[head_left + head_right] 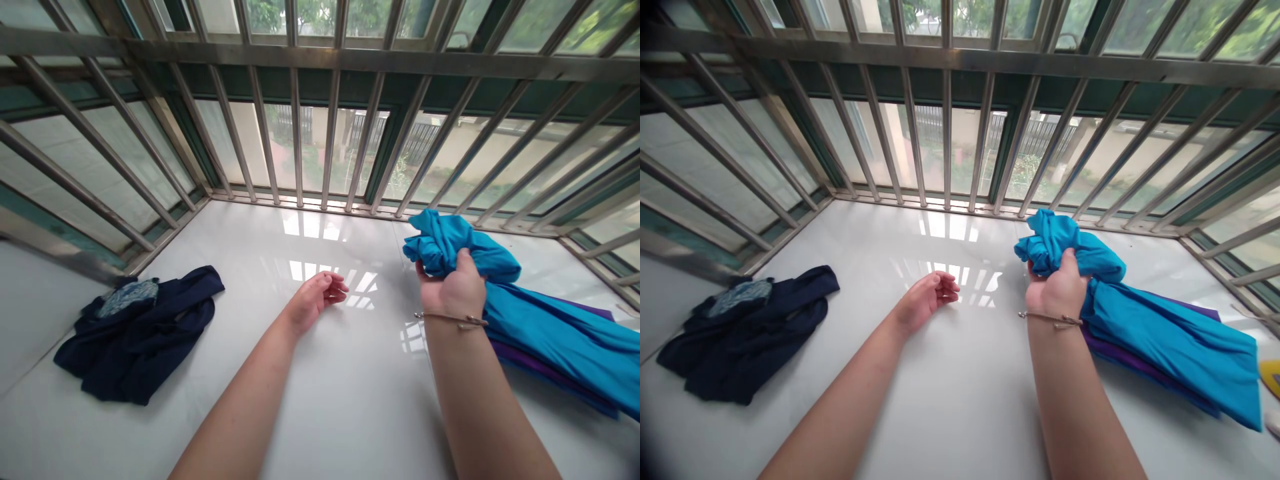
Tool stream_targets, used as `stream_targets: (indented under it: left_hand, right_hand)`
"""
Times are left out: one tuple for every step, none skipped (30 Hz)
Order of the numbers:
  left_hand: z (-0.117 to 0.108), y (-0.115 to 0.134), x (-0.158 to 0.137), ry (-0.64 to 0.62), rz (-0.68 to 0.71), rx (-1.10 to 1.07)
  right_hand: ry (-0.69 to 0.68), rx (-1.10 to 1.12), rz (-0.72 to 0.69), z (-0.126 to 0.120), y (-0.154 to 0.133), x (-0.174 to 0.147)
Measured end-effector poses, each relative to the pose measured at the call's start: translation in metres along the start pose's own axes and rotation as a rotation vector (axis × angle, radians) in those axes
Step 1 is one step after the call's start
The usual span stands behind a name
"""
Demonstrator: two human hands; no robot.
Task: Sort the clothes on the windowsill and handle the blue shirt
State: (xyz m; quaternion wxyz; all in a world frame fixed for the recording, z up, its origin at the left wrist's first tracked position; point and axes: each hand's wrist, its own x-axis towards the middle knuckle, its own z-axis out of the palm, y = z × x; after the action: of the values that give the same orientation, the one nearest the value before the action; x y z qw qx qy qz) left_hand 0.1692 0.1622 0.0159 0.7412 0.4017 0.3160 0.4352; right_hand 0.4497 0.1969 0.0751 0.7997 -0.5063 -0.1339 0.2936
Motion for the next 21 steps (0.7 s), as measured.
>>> stream_targets:
  left_hand:
    - [0.001,0.000,-0.002,-0.068,-0.056,-0.002]
    - [0.003,0.000,-0.004,-0.150,-0.120,0.012]
    - [0.004,0.000,-0.005,-0.238,-0.182,0.037]
    - [0.006,0.000,-0.007,-0.323,-0.233,0.063]
    - [0.007,-0.001,-0.008,-0.394,-0.267,0.086]
    - [0.008,-0.001,-0.008,-0.441,-0.281,0.103]
    - [0.009,-0.002,-0.008,-0.463,-0.280,0.112]
    - [0.010,-0.002,-0.008,-0.460,-0.273,0.111]
    - [0.010,-0.003,-0.007,-0.440,-0.267,0.101]
    - [0.010,-0.003,-0.006,-0.409,-0.264,0.088]
    - [0.010,-0.004,-0.005,-0.378,-0.261,0.075]
    - [0.009,-0.005,-0.004,-0.354,-0.262,0.060]
    - [0.008,-0.005,-0.004,-0.339,-0.269,0.045]
    - [0.007,-0.005,-0.003,-0.333,-0.281,0.034]
    - [0.005,-0.006,-0.003,-0.334,-0.295,0.025]
    - [0.004,-0.006,-0.004,-0.337,-0.311,0.020]
    - [0.003,-0.005,-0.004,-0.340,-0.323,0.017]
    - [0.002,-0.005,-0.005,-0.340,-0.331,0.019]
    - [0.002,-0.004,-0.006,-0.335,-0.335,0.022]
    - [0.002,-0.003,-0.007,-0.328,-0.338,0.025]
    - [0.003,-0.003,-0.007,-0.321,-0.342,0.028]
  right_hand:
    - [-0.010,-0.003,-0.005,0.001,0.003,-0.002]
    - [-0.041,-0.013,-0.018,0.002,0.006,-0.007]
    - [-0.099,-0.030,-0.040,0.005,0.007,-0.015]
    - [-0.195,-0.062,-0.064,0.008,0.006,-0.027]
    - [-0.340,-0.110,-0.079,0.011,0.003,-0.041]
    - [-0.532,-0.173,-0.077,0.014,-0.002,-0.056]
    - [-0.776,-0.248,-0.046,0.016,-0.009,-0.072]
    - [-1.037,-0.320,0.006,0.018,-0.017,-0.087]
    - [-1.260,-0.372,0.058,0.018,-0.025,-0.099]
    - [-1.431,-0.409,0.101,0.018,-0.032,-0.108]
    - [-1.531,-0.435,0.120,0.017,-0.038,-0.114]
    - [-1.563,-0.467,0.106,0.016,-0.041,-0.116]
    - [-1.544,-0.520,0.053,0.015,-0.043,-0.115]
    - [-1.491,-0.606,-0.039,0.014,-0.043,-0.110]
    - [-1.417,-0.725,-0.159,0.013,-0.043,-0.102]
    - [-1.321,-0.875,-0.291,0.011,-0.042,-0.092]
    - [-1.201,-1.044,-0.417,0.009,-0.042,-0.080]
    - [-1.058,-1.220,-0.515,0.006,-0.043,-0.067]
    - [-0.900,-1.391,-0.572,0.002,-0.045,-0.054]
    - [-0.735,-1.546,-0.581,-0.003,-0.049,-0.039]
    - [-0.575,-1.678,-0.550,-0.010,-0.053,-0.025]
